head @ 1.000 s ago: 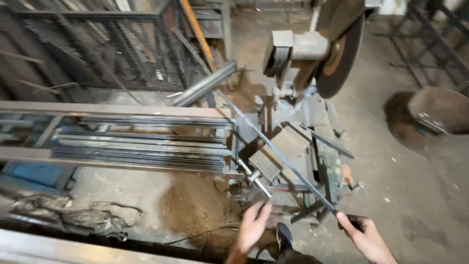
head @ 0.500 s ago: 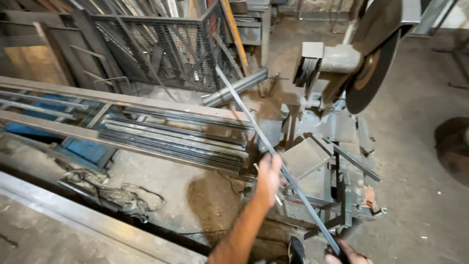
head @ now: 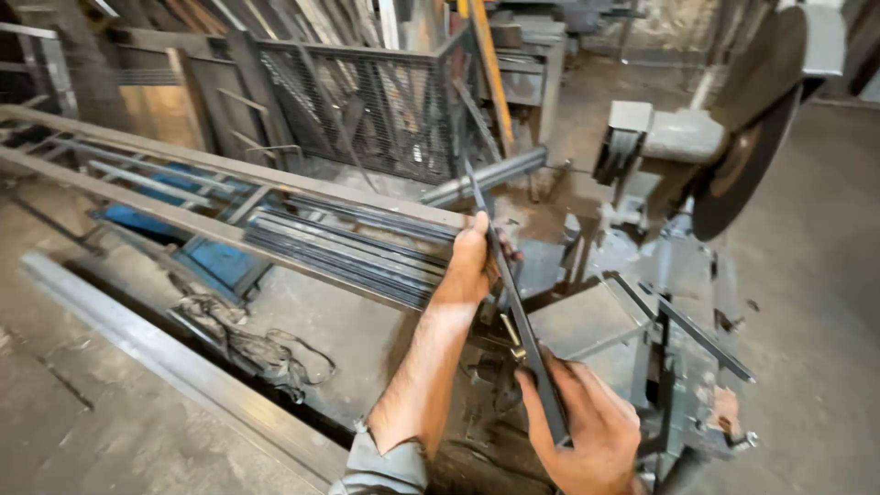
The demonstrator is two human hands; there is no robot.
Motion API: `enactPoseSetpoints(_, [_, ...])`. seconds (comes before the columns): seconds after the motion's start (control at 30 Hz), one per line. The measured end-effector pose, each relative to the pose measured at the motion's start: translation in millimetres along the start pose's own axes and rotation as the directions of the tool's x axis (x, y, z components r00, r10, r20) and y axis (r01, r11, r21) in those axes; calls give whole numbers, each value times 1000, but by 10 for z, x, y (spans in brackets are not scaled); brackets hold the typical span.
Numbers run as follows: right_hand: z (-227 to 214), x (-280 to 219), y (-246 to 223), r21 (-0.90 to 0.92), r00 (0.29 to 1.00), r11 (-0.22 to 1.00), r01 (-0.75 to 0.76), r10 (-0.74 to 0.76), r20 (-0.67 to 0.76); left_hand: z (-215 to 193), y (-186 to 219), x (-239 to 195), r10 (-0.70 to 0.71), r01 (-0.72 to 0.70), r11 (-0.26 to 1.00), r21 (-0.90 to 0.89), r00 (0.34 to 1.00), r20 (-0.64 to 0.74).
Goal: Cutting metal square tubing into specific lengths using a metal chop saw.
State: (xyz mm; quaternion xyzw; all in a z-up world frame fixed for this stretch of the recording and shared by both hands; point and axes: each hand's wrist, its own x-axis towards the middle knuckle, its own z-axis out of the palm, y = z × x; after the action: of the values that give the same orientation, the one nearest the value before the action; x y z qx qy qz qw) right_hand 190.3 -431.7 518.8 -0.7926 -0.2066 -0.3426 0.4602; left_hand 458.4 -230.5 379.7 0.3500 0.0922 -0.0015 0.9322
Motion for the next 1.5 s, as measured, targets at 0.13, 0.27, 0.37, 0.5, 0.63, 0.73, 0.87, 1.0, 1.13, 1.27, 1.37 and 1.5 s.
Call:
enactPoseSetpoints(0.13, [51,255,-211,-156,983,972,179,-184,-17,139,327,-443,-50,49,999,6,979,199])
enactPoseSetpoints(0.27, [31,376,-289,-179,970,956,233,-241,-26,181,496,-774,-49,47,999,16,954,295])
enactPoseSetpoints(0.37, [25,485,-438,-194,968,949,249,-250,19,162,533,-846,-42,38,999,18,947,318])
enactPoseSetpoints(0.5, [82,518,-478,-154,964,951,267,-266,28,123,563,-815,-55,55,998,8,945,323])
enactPoseSetpoints(0.63, [139,490,-431,-235,965,936,263,-259,48,156,612,-828,-83,58,994,97,959,270])
enactPoseSetpoints(0.73, [111,431,-285,-152,958,946,287,-287,20,335,699,-921,-110,89,991,96,965,238])
enactPoseSetpoints(0.87, [-151,39,121,-9,971,972,-237,236,-45,-23,150,-380,-164,141,985,100,948,272])
enactPoseSetpoints(1.0, [-501,-737,1126,-34,914,923,-384,375,-153,297,-373,-290,-263,229,906,356,963,50])
enactPoseSetpoints(1.13, [-853,-1298,1874,-134,753,742,-657,637,-165,286,-1186,-4,-284,201,894,400,945,162])
enactPoseSetpoints(1.27, [-1005,-1216,2029,-246,776,736,-631,600,-194,456,-1840,407,-379,302,803,514,924,49])
enactPoseSetpoints(1.37, [-1133,-1188,2276,-329,744,675,-660,649,-161,577,-2141,614,-362,320,774,546,932,-34])
enactPoseSetpoints(1.5, [-1256,-1147,2563,-311,785,730,-609,609,-109,601,-2379,852,-398,332,652,681,915,-64])
